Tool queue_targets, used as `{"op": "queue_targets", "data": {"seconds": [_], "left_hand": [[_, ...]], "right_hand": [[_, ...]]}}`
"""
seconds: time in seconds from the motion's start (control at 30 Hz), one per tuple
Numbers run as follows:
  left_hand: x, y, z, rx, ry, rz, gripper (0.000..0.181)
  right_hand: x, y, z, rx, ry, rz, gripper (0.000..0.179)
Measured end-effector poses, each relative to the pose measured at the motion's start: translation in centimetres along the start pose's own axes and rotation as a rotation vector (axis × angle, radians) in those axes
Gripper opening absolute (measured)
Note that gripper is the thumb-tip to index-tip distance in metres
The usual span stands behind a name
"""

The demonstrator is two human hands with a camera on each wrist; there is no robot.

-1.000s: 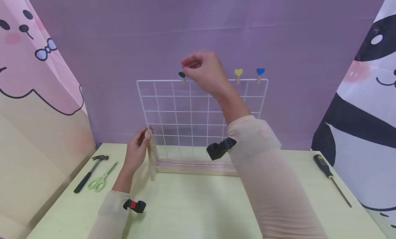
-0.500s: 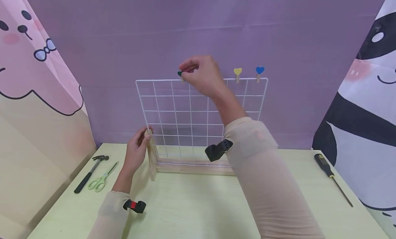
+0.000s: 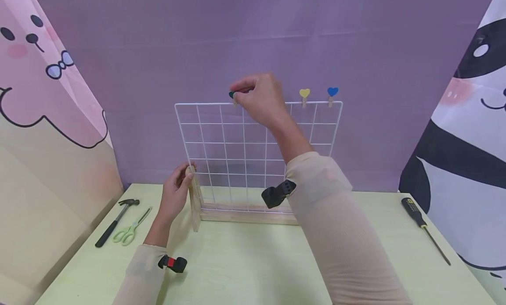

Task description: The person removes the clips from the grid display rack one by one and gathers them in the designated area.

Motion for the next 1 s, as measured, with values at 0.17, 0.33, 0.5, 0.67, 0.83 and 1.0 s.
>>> {"op": "queue_targets", "data": {"seconds": [0.17,0.33,0.5,0.67,0.83,1.0], "left_hand": [[0.1,-0.1,0.0,0.013,0.010,-0.006,0.038],[0.1,-0.2,-0.1,0.021,0.024,-0.008,0.038],[0.0,0.0,-0.1,0.018,0.020,-0.005,0.038],[-0.1,0.0,-0.2,0.025,0.026,-0.008,0.039],[-0.1,0.0,-0.2,0.024,0.030,-0.003,0.039],[0.0,0.0,0.0,0.017,0.030,-0.004,0.039]], "right_hand": [[-0.1,0.1,0.0,0.013,-0.001,-0.013,0.020],[-0.4,0.1,0.3,0.016,-0.008,-0.021,0.021],[-1.0,0.3,1.1,-0.011,-0.069,-0.007,0.020],[-1.7,1.0,2.1,-0.074,-0.131,0.027,0.019],[-2.1,2.0,2.9,-0.132,-0.160,0.040,0.018],[-2.8,3.3,2.8,-0.171,-0.129,0.036,0.018]]}}
Point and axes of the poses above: each hand's wrist, its own y-axis away from the middle knuckle, its own x-axis out of the palm, z = x × y, the point moved 7 cm from there along -y, towards the middle knuckle, and after that the axes turned 12 degrees about x, right-handed, at the moved point
